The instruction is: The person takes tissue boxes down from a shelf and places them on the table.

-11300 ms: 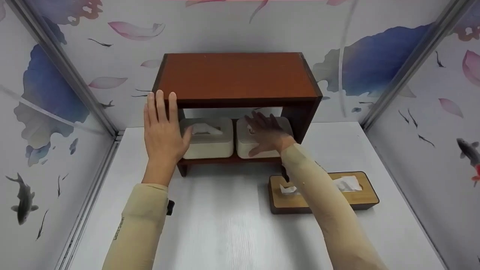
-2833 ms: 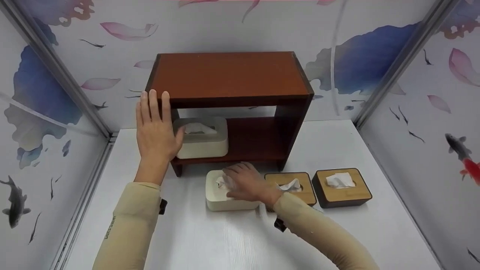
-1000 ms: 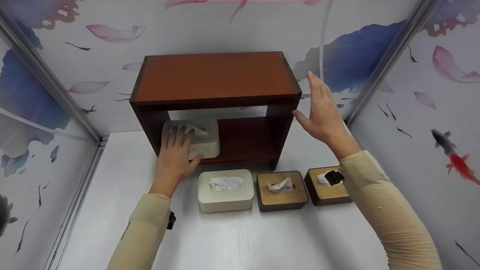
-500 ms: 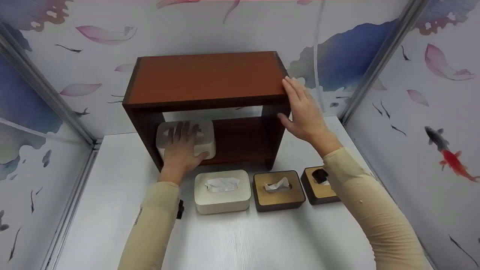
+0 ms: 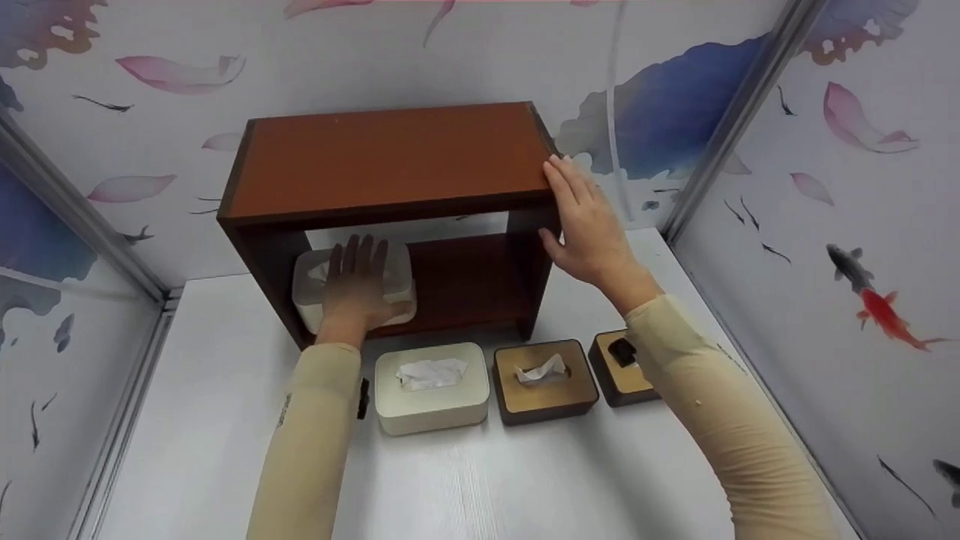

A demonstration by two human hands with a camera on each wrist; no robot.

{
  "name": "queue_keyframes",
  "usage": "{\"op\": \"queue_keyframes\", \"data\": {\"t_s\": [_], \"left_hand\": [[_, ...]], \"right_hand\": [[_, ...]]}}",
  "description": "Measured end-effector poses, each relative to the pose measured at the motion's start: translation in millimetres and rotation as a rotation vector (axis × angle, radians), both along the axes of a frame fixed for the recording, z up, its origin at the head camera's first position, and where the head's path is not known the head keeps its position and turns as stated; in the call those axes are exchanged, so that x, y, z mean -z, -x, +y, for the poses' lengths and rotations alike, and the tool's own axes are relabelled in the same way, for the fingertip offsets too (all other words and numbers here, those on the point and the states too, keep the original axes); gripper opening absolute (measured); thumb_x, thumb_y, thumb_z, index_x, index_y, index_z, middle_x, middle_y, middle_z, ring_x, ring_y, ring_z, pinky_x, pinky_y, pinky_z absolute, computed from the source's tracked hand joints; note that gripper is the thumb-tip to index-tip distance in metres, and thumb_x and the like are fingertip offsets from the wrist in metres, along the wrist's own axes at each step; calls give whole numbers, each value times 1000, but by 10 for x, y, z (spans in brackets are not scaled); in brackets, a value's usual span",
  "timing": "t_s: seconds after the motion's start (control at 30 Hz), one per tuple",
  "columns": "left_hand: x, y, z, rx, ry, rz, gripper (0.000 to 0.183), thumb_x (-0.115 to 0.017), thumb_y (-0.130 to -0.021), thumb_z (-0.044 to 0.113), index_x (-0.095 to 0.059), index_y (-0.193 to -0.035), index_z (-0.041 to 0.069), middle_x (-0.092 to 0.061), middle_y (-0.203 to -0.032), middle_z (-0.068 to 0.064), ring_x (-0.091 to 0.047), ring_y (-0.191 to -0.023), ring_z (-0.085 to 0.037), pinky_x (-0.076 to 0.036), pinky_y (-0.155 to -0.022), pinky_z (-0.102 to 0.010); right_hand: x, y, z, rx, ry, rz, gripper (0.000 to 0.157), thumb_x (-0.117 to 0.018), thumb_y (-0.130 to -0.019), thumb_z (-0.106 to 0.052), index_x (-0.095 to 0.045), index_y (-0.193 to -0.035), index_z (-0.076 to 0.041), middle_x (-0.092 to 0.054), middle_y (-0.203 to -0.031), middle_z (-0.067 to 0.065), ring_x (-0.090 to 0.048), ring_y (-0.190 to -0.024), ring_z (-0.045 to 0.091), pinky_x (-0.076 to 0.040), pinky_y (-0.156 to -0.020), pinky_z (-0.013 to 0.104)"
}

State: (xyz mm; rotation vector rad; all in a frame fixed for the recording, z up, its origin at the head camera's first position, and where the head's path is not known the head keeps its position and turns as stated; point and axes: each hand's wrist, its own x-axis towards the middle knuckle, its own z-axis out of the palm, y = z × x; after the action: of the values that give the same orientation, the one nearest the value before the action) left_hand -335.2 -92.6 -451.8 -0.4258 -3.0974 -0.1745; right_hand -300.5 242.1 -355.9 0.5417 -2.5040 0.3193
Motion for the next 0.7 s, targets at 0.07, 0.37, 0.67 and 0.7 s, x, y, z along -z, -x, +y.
{"op": "queue_keyframes", "data": {"t_s": [0.07, 0.37, 0.67, 0.7], "left_hand": [[-18, 34, 0, -2, -3, -19, 115, -67, -76, 68, -8, -158, 13, -6, -165, -14, -1, -153, -35, 1, -124, -50], [-97, 167, -10, 14, -5, -68, 127, -77, -66, 67, -10, -158, 11, -7, -165, -12, 5, -153, -33, 5, -124, -49], [-92, 293, -26, 49, 12, -136, 136, -82, -59, 66, -7, -158, 11, 2, -166, -12, 10, -153, -33, 5, -123, -53], [-91, 297, -25, 50, 6, -143, 136, -84, -58, 64, -7, -158, 11, 2, -166, -12, 9, -153, -34, 4, -123, -53]], "right_hand": [[6, 0, -15, -1, 4, -2, 81, -70, -82, -15, -30, -151, -2, -31, -158, 14, -26, -148, 32, -26, -121, 45], [24, 13, -28, 4, 36, 14, 82, -72, -80, -12, -31, -151, -2, -31, -157, 13, -26, -149, 29, -27, -120, 45], [50, 2, -21, 5, 32, 19, 82, -70, -81, -14, -30, -151, -2, -31, -157, 13, -27, -148, 31, -28, -119, 47], [52, 0, -19, 7, 29, 20, 82, -70, -81, -14, -30, -151, -2, -31, -157, 13, -28, -147, 31, -28, -119, 47]]}}
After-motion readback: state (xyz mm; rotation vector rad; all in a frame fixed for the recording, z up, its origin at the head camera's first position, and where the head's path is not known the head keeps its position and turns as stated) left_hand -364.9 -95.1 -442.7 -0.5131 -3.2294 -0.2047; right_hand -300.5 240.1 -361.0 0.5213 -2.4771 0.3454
